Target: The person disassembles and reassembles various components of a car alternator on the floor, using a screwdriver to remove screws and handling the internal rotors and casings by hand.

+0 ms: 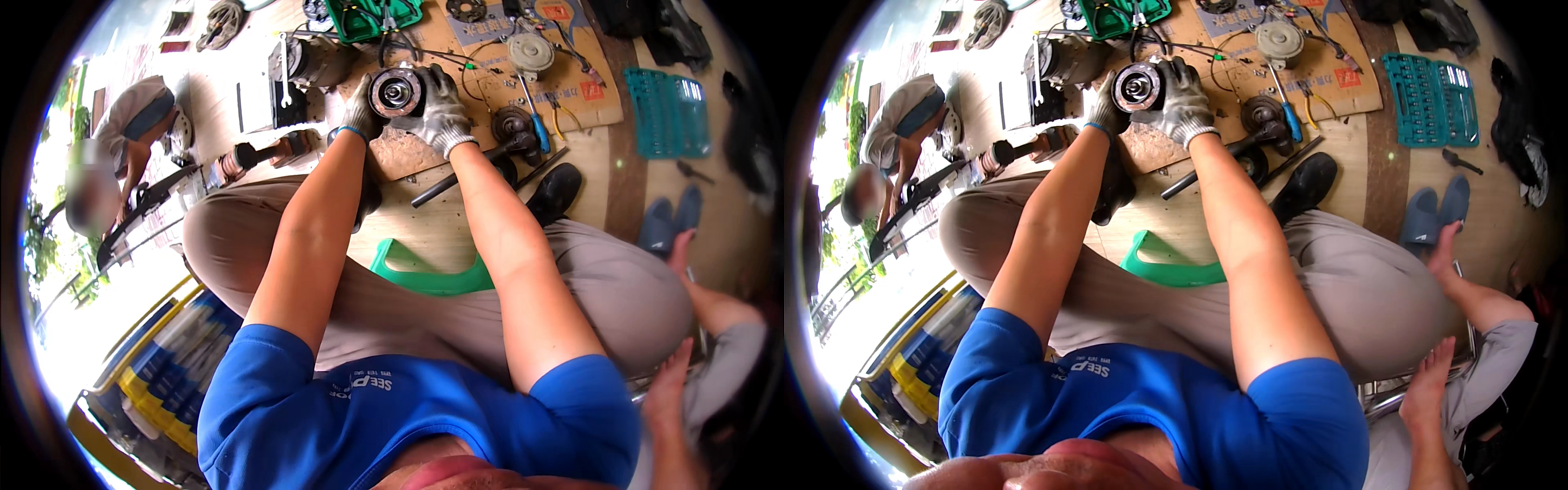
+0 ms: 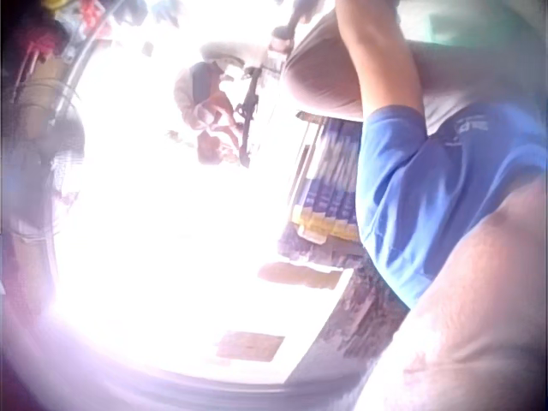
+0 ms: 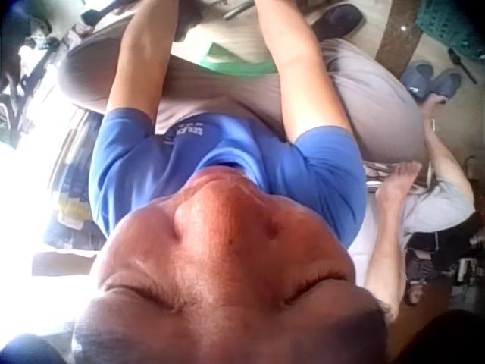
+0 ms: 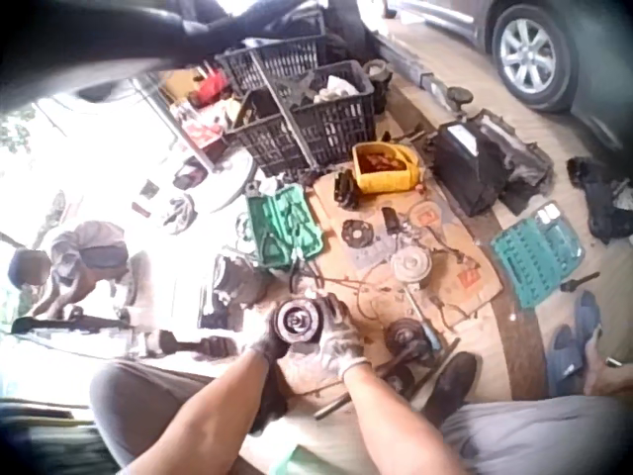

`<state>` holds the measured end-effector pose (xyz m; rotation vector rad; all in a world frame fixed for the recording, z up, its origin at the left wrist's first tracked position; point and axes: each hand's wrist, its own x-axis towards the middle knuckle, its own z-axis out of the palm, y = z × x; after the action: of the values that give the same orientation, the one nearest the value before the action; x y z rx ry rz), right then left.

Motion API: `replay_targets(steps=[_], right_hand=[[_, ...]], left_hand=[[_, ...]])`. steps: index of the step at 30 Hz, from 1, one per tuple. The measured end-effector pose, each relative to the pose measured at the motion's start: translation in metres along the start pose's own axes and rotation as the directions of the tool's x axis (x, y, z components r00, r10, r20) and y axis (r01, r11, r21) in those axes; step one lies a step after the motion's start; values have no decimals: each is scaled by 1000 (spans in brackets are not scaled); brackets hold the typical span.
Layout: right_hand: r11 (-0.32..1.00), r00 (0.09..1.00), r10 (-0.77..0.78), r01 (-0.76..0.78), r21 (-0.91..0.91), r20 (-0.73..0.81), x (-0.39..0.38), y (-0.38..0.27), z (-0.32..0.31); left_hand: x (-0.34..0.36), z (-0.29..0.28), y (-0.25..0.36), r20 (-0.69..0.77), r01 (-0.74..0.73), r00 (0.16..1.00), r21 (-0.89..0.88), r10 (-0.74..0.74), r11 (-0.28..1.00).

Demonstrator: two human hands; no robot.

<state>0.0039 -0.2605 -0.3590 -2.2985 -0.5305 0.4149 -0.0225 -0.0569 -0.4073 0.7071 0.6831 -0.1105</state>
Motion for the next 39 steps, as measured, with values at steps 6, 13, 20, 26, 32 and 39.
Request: replay_targets(steps=[6,13,20,26,32,39], right_hand=[[998,998,43,-41,-56,46,-13,-2,-15],[902,903,384,-322,288,-192,-31,10,-53],[832,896,440,-383,402,-56,-38,37,-45],[874,941,339,-322,363,19,-62,7,-63],[953,955,294,-296,62,30,-50,-37,-132],[823,938,23,179,-540,346,-92,-92,-231]], left_hand=[[-36,9,35,-261,204,872,963,414,177],[-135,147,183,81,134,873,909,482,-394],[-294,237,250,679,-551,590,734,438,-396],[-294,216,236,542,-335,806,750,239,-571],[-260,221,265,579,-470,814,709,52,-526],[-236,209,287,508,-397,852,782,122,-481]])
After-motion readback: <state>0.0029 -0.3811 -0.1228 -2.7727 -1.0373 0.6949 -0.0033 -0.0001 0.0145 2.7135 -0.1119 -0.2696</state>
